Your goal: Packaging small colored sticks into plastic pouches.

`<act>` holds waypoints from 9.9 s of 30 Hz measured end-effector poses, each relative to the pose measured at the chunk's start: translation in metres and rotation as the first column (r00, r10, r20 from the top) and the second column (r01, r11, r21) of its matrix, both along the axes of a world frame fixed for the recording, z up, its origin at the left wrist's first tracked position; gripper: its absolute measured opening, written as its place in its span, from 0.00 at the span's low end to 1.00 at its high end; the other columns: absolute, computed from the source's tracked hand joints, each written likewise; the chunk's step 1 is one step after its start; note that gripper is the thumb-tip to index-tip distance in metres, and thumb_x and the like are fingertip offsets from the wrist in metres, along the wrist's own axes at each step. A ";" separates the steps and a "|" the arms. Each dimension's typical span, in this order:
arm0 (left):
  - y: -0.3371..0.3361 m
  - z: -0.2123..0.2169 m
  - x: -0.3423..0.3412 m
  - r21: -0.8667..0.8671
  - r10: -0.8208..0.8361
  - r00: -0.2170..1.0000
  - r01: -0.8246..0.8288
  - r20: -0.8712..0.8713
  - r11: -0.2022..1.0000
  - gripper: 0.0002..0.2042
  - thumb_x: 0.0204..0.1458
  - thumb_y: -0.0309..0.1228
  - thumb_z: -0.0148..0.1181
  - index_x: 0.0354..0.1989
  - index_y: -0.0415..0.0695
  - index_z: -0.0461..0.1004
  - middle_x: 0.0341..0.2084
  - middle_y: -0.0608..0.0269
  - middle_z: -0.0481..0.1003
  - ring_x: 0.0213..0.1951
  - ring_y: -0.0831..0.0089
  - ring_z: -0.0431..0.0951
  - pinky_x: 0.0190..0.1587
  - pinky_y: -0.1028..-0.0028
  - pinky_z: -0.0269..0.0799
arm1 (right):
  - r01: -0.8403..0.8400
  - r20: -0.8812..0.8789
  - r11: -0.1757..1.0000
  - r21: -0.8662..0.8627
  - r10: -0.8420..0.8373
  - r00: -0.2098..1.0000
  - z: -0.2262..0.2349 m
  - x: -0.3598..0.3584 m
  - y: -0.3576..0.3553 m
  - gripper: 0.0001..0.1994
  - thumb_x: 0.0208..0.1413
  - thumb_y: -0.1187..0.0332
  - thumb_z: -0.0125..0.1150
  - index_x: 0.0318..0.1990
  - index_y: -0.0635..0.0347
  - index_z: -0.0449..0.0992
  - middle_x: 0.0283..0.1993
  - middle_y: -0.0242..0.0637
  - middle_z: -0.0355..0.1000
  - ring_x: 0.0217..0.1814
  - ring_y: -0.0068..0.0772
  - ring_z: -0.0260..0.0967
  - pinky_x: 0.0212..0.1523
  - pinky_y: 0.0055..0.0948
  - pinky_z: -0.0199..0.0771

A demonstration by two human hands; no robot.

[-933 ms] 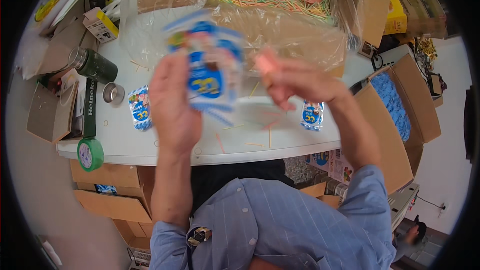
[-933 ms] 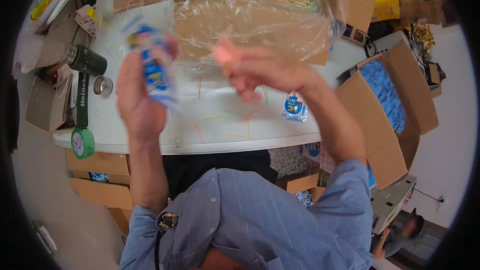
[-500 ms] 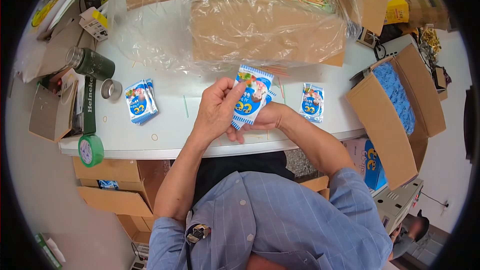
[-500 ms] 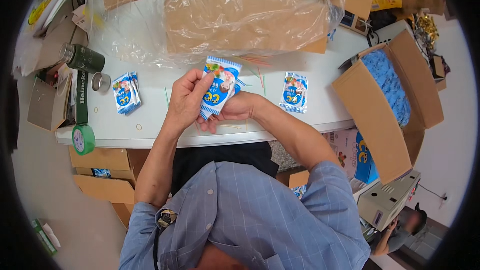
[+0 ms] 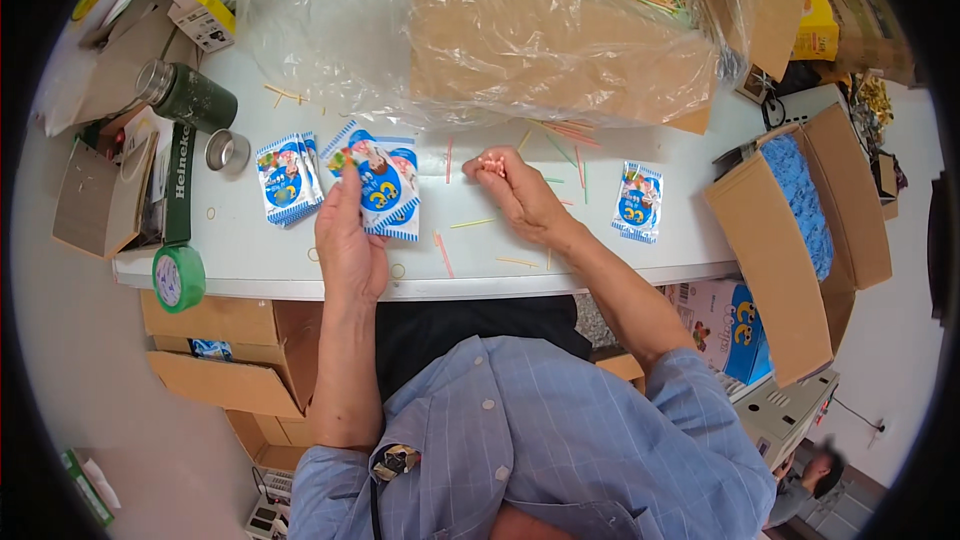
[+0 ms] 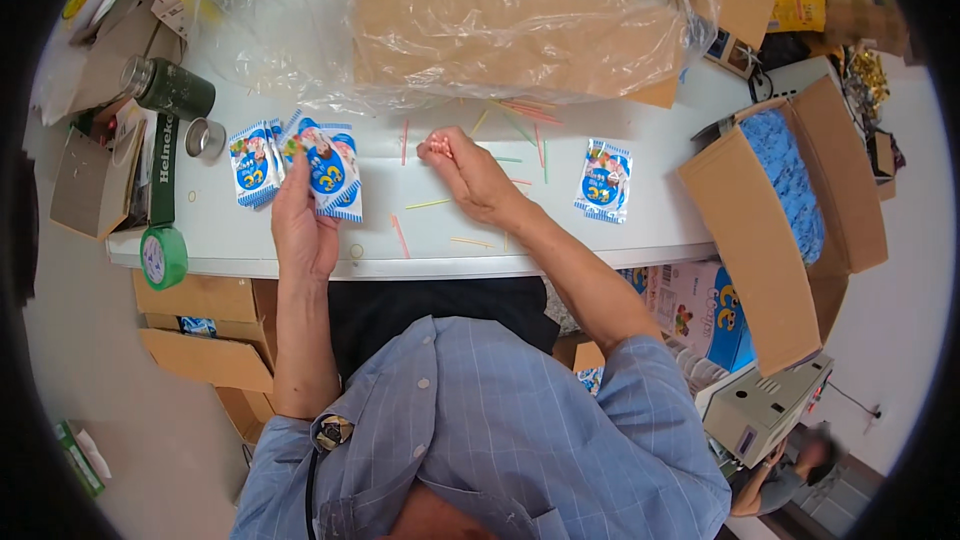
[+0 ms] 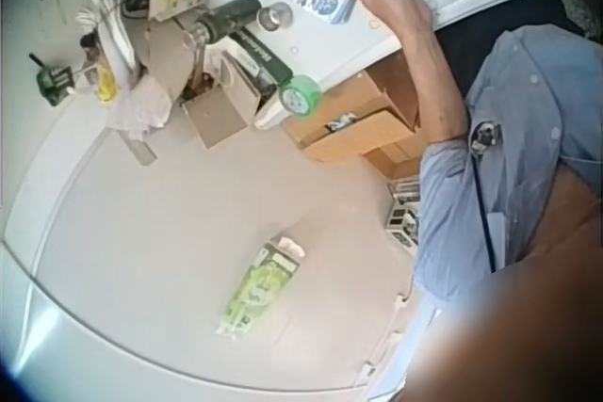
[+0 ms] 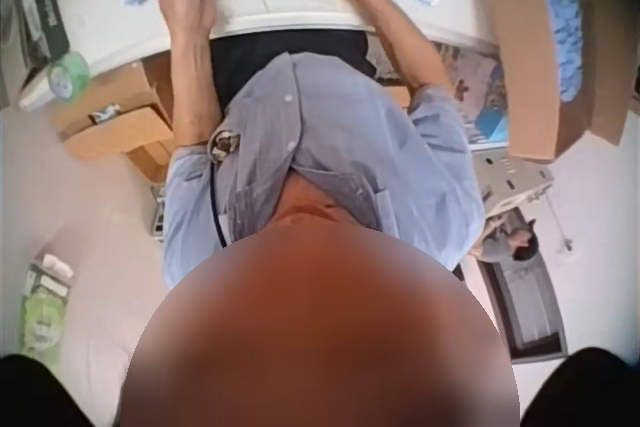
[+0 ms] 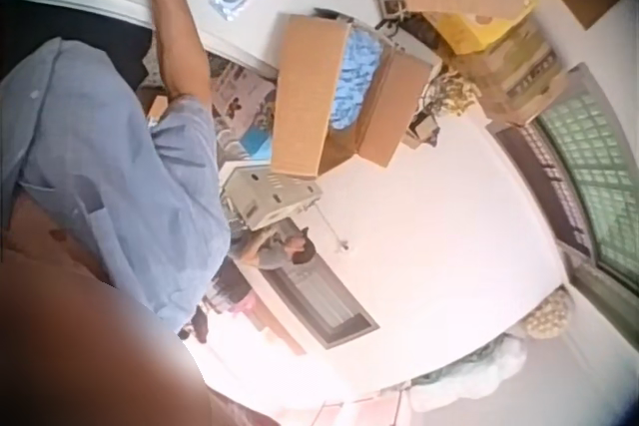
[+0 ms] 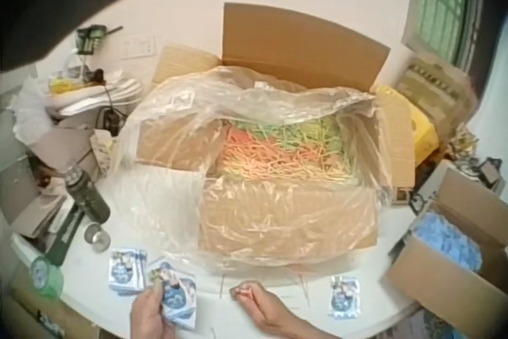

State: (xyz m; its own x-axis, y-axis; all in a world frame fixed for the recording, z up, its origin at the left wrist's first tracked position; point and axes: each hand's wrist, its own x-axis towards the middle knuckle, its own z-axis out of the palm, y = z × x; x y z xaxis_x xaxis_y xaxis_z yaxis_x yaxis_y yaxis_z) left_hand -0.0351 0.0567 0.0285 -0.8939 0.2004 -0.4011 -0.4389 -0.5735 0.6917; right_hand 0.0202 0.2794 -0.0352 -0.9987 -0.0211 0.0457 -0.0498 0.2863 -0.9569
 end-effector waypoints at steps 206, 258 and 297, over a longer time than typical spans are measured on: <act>0.004 -0.017 0.032 -0.286 -0.413 0.894 0.355 -0.173 0.890 0.11 0.61 0.30 0.59 0.43 0.33 0.80 0.33 0.65 0.80 0.35 0.84 0.74 0.41 0.82 0.70 | 0.024 0.276 0.943 -0.331 0.072 0.959 0.076 -0.006 -0.013 0.13 0.62 0.65 0.59 0.48 0.65 0.76 0.39 0.29 0.76 0.40 0.18 0.71 0.41 0.21 0.72; -0.008 -0.016 -0.004 -0.511 -0.341 0.926 0.216 -0.163 0.832 0.03 0.51 0.21 0.67 0.34 0.36 0.82 0.27 0.70 0.77 0.32 0.85 0.70 0.38 0.82 0.65 | 0.252 -0.336 0.316 0.915 0.250 0.908 0.148 -0.247 0.168 0.14 0.65 0.63 0.49 0.50 0.64 0.70 0.49 0.54 0.71 0.56 0.57 0.65 0.58 0.48 0.63; 0.025 0.000 0.008 -0.275 -0.319 0.902 0.240 -0.291 0.931 0.06 0.57 0.25 0.62 0.40 0.37 0.77 0.32 0.65 0.80 0.33 0.84 0.76 0.37 0.80 0.72 | -0.218 0.469 0.740 -0.636 0.595 0.652 0.046 -0.006 -0.021 0.11 0.65 0.60 0.54 0.36 0.59 0.70 0.30 0.31 0.67 0.28 0.25 0.66 0.26 0.25 0.68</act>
State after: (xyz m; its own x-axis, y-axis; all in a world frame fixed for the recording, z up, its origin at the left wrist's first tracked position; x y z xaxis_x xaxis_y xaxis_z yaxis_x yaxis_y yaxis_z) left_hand -0.0273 0.0815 0.0286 -0.9020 0.3999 -0.1628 -0.2859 -0.2707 0.9192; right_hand 0.0143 0.2587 0.0107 -0.6798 -0.5961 -0.4273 0.5996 -0.1164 -0.7918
